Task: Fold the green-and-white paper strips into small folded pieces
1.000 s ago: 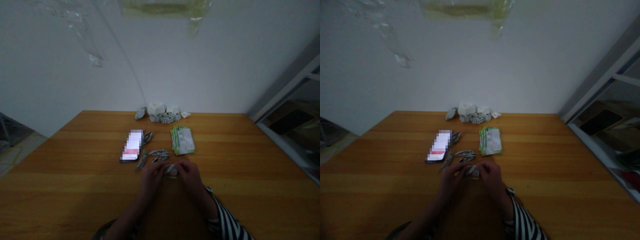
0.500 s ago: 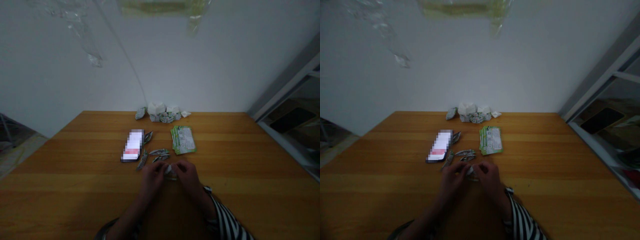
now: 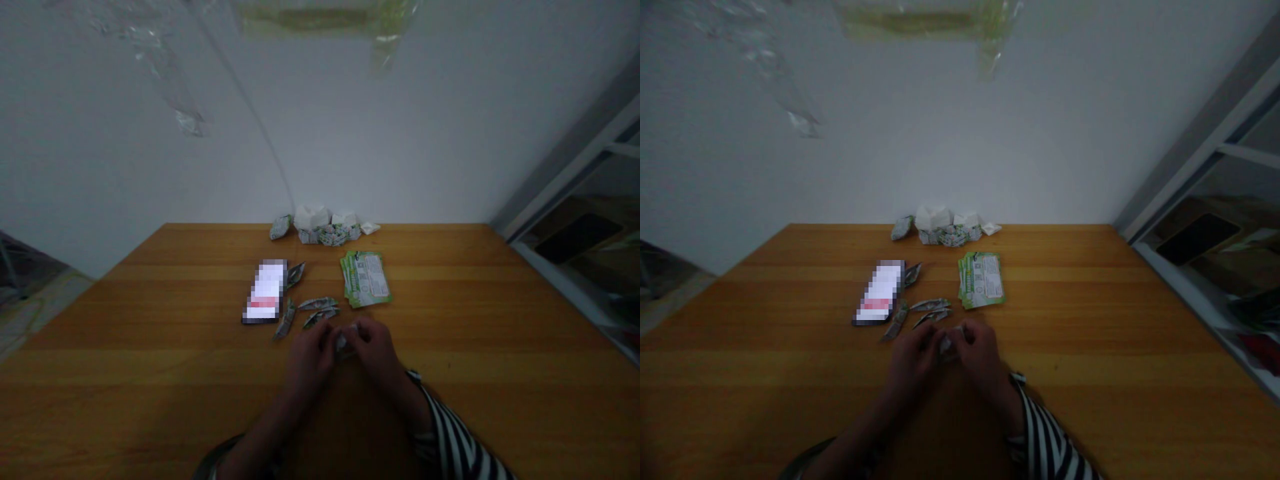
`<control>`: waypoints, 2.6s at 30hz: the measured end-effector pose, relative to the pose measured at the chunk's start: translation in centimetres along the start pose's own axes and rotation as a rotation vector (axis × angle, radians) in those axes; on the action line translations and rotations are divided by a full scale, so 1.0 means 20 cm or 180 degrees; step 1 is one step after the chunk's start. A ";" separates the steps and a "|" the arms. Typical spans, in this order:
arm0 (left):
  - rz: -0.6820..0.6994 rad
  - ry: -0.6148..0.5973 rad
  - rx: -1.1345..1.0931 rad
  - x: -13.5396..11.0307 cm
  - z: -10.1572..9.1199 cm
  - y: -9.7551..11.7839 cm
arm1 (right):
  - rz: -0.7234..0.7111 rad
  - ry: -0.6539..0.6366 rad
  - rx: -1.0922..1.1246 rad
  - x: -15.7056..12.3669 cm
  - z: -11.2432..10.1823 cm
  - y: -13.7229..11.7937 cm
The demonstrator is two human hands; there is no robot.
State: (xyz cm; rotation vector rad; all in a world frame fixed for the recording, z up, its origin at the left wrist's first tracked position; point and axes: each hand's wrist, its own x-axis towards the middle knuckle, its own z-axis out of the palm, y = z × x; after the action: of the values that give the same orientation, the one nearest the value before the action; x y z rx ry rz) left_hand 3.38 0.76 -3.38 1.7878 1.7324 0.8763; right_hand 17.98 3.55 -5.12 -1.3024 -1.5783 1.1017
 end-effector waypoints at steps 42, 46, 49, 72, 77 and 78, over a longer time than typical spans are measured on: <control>-0.0751 -0.0180 -0.2624 0.09 -0.02 -0.08 | -0.2441 0.0082 -0.1329 -0.01 -0.05 -0.04; -0.0771 -0.0204 -0.2818 0.08 -0.04 -0.03 | -0.1247 0.0237 -0.0157 -0.01 -0.03 -0.02; -0.0574 -0.0387 -0.2638 0.08 -0.05 0.00 | -0.0604 0.0324 0.0342 0.00 -0.02 -0.02; -0.0807 0.0303 -0.2177 0.05 -0.01 -0.02 | 0.0129 0.0399 0.0983 0.02 0.01 0.00; -0.1045 0.0380 -0.2324 0.04 -0.02 0.00 | 0.0202 0.0324 0.1049 0.01 0.03 -0.03; -0.1100 0.0394 -0.2387 0.04 -0.01 0.01 | 0.0211 0.0351 0.1031 0.01 0.03 -0.03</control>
State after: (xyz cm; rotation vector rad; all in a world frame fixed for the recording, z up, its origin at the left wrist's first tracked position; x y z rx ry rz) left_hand 3.23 1.51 -3.01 0.9343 1.4361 1.2754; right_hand 17.22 3.62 -4.77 -1.1802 -1.2244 1.2454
